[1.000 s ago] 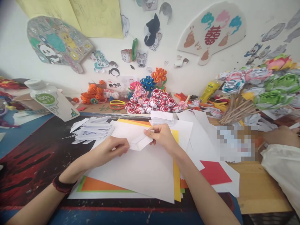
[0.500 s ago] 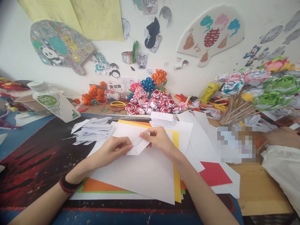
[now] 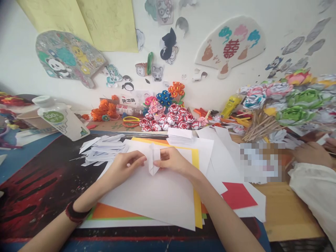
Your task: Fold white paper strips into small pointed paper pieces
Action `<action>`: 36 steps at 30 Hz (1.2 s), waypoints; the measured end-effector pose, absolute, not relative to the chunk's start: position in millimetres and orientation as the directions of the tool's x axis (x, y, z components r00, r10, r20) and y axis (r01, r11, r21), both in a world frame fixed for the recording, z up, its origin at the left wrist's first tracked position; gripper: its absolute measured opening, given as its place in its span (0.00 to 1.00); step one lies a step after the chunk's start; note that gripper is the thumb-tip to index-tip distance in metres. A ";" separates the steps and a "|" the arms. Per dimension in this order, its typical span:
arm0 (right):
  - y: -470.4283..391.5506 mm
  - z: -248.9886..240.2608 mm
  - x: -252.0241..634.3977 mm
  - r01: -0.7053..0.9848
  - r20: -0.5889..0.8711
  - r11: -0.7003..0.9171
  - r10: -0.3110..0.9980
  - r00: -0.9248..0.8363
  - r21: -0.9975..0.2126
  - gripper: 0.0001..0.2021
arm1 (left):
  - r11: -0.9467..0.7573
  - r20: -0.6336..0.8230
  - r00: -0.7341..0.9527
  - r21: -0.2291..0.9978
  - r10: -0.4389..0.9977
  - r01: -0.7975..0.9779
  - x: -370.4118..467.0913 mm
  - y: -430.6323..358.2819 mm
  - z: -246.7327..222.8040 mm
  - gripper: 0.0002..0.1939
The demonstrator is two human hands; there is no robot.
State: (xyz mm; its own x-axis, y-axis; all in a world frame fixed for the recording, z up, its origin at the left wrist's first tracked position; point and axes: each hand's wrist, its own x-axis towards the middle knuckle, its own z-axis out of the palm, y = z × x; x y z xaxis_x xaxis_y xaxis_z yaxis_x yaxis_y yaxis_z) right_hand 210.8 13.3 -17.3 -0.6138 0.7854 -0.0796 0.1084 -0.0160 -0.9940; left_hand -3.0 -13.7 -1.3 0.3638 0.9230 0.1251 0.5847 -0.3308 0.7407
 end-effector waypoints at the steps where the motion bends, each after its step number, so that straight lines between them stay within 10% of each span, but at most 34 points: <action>1: 13.8 -14.9 211.3 0.137 -0.076 0.016 0.763 -0.642 -0.990 0.18 | -0.318 0.137 0.336 0.753 0.932 0.576 -3.7 -12.7 -0.3 0.13; 15: 24.4 2.3 205.2 0.498 -0.029 0.373 0.778 -0.627 -0.783 0.18 | -0.250 0.109 0.250 0.718 0.962 0.650 -16.3 -10.1 -4.4 0.19; 24: 20.1 -13.9 203.4 0.463 0.011 0.359 0.799 -0.601 -0.811 0.16 | -0.346 0.101 0.342 0.489 0.934 0.801 -14.7 -8.3 -15.6 0.07; 36: 15.0 -24.5 198.5 0.541 0.126 0.395 0.875 -0.467 -0.742 0.10 | -0.406 0.184 0.366 0.514 0.912 0.756 -14.6 -0.6 -17.2 0.03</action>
State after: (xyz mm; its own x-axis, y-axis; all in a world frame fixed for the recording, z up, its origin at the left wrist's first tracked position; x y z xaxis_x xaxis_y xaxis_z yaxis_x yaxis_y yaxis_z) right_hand 198.5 15.0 -24.5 -0.4671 0.8753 0.1255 0.5414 0.3953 -0.7420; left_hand -14.6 -0.6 -17.2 0.3659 0.9123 0.1836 0.7555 -0.4064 0.5138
